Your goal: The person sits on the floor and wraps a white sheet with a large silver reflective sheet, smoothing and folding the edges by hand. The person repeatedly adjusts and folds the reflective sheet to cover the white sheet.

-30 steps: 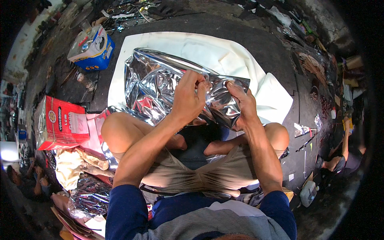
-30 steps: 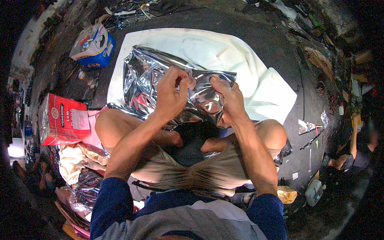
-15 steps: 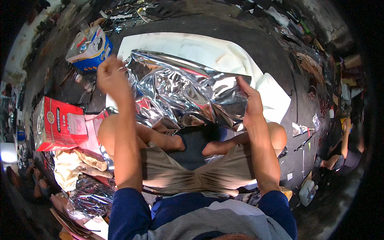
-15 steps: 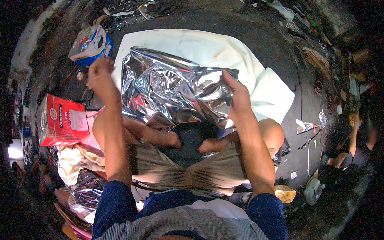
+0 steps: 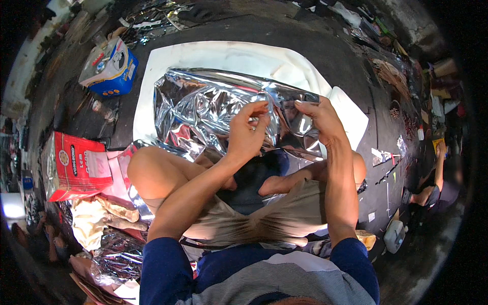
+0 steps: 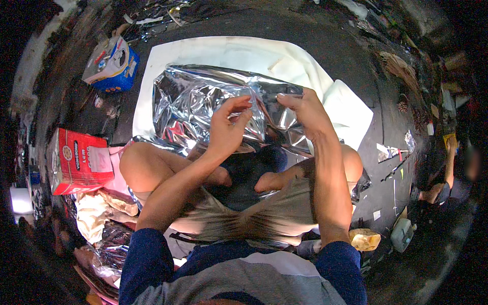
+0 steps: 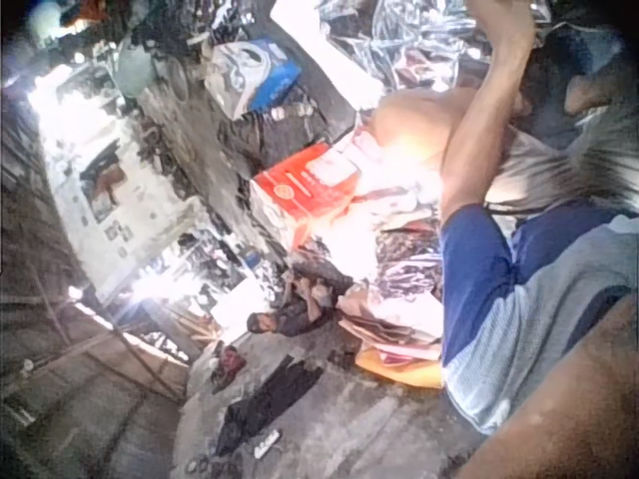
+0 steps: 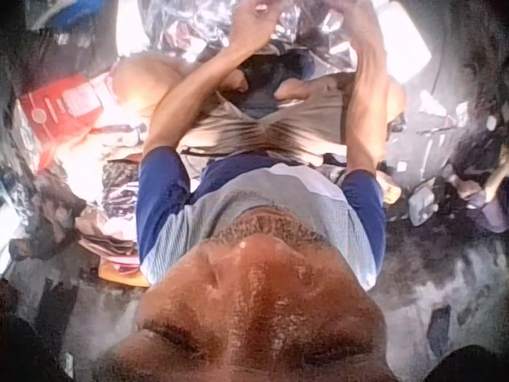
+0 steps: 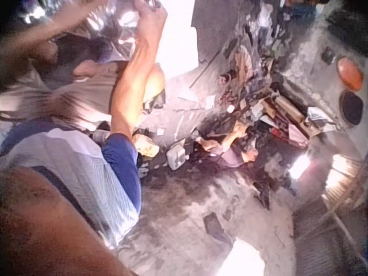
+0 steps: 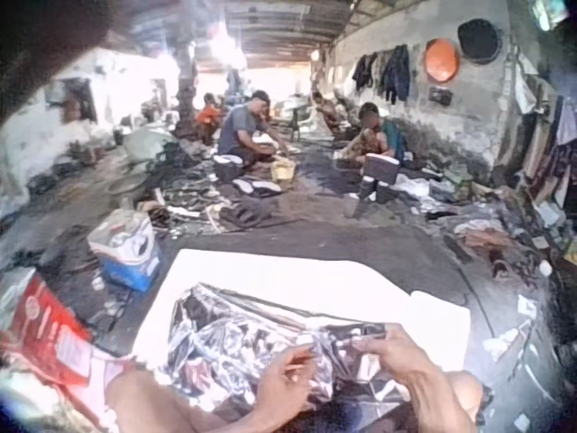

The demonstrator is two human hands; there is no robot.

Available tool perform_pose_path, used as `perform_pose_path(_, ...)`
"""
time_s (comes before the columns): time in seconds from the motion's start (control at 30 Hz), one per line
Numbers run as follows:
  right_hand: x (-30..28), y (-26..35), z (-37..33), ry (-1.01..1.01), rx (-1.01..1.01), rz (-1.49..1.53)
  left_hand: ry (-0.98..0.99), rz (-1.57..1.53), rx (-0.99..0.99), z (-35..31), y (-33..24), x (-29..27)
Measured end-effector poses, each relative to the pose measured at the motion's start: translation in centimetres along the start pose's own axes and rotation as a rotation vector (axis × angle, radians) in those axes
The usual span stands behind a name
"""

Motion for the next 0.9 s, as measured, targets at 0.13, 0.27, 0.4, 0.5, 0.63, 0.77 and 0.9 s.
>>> perform_pose_path(0.13,0.5,0.9,-0.4,0.007,0.008,0.116,-0.158,0.104,0.101,0.1,-2.2,-1.4)
perform_pose_path(0.27,2.0,1.9,-1.3,0.0,0.006,0.192,-0.085,0.281,-0.024,0.8,-1.5,-2.1)
perform_pose_path(0.4,1.8,1.2,-0.8,-0.04,-0.032,0.236,-0.234,0.233,0.279,0.8,-4.9,-2.0)
perform_pose_path(0.5,1.5,0.8,-0.7,-0.036,-0.03,0.247,-0.318,0.172,0.542,1.6,-8.7,-2.2)
perform_pose_path(0.63,4.0,1.6,-2.1,-0.038,-0.041,0.283,-0.191,0.395,0.682,3.5,-11.7,0.7)
perform_pose_path(0.77,4.4,0.2,-1.8,0.01,-0.129,0.265,-0.118,0.533,0.529,5.9,-9.3,4.1)
perform_pose_path(0.9,4.5,1.6,-2.9,-0.105,-0.103,0.271,-0.13,0.518,0.499,7.2,-8.2,4.4)
Point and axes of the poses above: each hand's wrist, its own z-axis towards the middle knuckle, its own x-axis out of the palm, y = z × x, the point moved 8 cm from there along z, towards the middle knuckle, and after that the axes turned 5 degrees about -x, right-handed, at the moved point
